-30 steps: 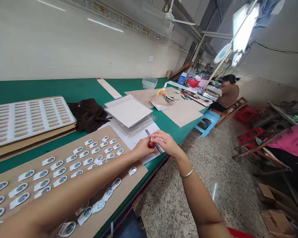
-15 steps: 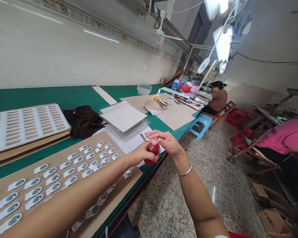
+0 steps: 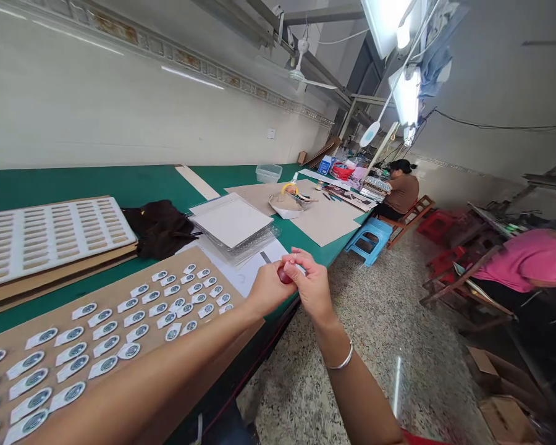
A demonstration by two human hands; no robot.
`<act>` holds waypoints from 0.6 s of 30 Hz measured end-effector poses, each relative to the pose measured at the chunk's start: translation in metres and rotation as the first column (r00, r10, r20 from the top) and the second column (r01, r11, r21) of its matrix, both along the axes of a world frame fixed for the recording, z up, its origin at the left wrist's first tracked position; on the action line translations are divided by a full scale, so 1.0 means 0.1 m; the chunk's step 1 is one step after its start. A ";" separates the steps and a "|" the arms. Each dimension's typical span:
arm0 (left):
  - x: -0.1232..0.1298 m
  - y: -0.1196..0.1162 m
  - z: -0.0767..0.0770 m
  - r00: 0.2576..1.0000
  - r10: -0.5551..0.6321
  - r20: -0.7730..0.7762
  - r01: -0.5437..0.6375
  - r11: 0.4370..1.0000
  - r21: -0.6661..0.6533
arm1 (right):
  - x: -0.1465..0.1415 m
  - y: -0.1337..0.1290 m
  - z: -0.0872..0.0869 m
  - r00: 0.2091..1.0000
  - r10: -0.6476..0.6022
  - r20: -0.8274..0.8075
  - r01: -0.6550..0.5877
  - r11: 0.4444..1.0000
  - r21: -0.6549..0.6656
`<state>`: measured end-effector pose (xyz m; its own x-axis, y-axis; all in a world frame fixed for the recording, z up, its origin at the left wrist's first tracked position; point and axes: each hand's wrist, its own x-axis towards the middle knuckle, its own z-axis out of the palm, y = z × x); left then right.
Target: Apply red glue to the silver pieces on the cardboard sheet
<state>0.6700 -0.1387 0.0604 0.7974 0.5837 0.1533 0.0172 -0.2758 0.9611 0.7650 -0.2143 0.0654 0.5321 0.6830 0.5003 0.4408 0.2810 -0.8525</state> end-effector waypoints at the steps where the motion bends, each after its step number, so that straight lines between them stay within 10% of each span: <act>1: 0.00 0.00 0.00 1.000 -0.027 -0.009 0.027 1.000 -0.007 | -0.01 -0.02 -0.02 0.999 -0.025 -0.035 0.026 1.000 0.018; 4: -0.05 0.02 0.05 0.974 -0.215 -0.069 0.212 0.976 -0.055 | 0.06 -0.07 0.05 0.973 0.219 -0.078 -0.223 0.974 -0.038; 11: -0.16 0.02 0.16 0.729 -0.677 0.103 0.670 0.673 -0.314 | 0.27 0.00 0.33 0.650 0.749 -0.129 -0.760 0.640 -0.115; 14: -0.15 -0.03 0.17 0.761 -0.631 0.151 0.638 0.686 -0.349 | 0.22 0.03 0.32 0.706 0.696 -0.130 -0.706 0.707 -0.043; 18: -0.10 -0.04 0.13 0.905 -0.412 0.105 0.423 0.845 -0.328 | 0.11 0.00 0.22 0.885 0.465 -0.004 -0.464 0.883 -0.074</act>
<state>0.6601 -0.1426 0.0732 0.9755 0.2168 0.0367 -0.0570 0.0878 0.9945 0.7757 -0.2144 0.0877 0.1389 0.8841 0.4462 0.2861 0.3955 -0.8728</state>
